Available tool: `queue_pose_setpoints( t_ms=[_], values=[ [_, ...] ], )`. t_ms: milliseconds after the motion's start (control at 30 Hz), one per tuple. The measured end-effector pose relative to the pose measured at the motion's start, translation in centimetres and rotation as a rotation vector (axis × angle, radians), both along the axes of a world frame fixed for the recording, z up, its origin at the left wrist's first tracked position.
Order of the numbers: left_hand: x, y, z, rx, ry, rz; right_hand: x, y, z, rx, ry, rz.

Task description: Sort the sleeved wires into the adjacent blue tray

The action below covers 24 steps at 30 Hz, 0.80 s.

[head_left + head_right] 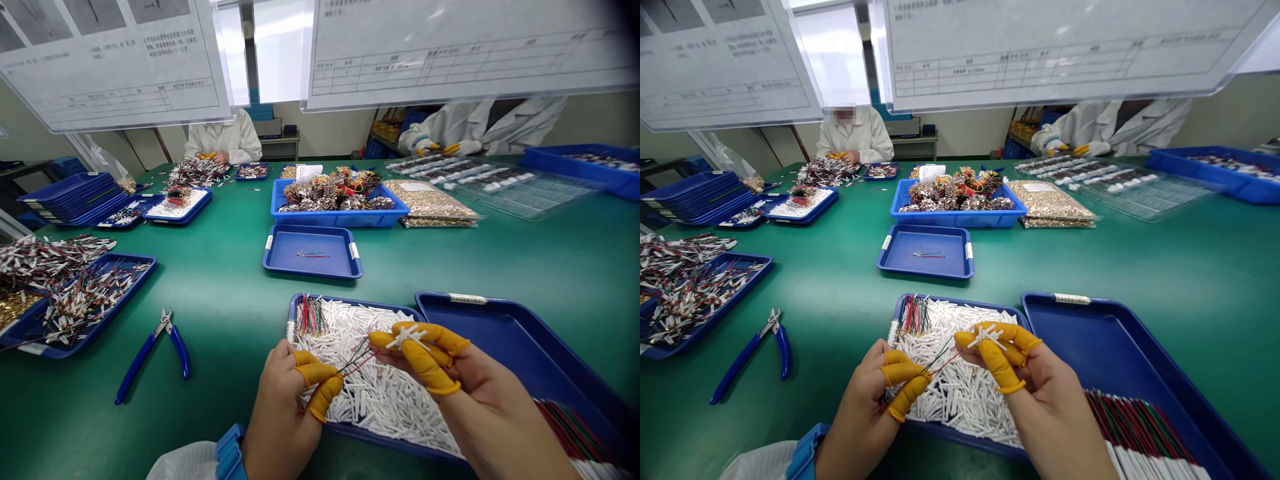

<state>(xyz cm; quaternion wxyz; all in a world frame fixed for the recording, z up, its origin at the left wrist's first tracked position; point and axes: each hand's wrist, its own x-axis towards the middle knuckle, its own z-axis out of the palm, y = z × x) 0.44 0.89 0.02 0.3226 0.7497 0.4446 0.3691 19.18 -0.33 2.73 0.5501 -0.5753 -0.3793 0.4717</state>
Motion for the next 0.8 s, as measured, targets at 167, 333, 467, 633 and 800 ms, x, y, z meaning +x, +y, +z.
queue_pose_setpoints(
  t_ms=[167, 333, 467, 633, 800],
  values=[
    [0.0, 0.0, 0.1, 0.017, -0.030, -0.006, -0.1, 0.0, 0.3, -0.013, 0.018, 0.025],
    [0.0, 0.0, 0.3, 0.023, -0.044, -0.008, -0.1, -0.1, 0.4, -0.030, 0.039, 0.077],
    [0.1, 0.0, 0.2, 0.015, -0.050, -0.009, -0.1, -0.2, 0.2, -0.040, 0.045, 0.110],
    [0.0, 0.0, 0.2, 0.015, -0.076, -0.012, -0.2, 0.0, 0.7, -0.054, 0.035, 0.229],
    [0.1, 0.0, 0.1, 0.004, -0.066, -0.032, 0.3, 0.4, 1.5, -0.056, 0.020, 0.134]
  ],
)
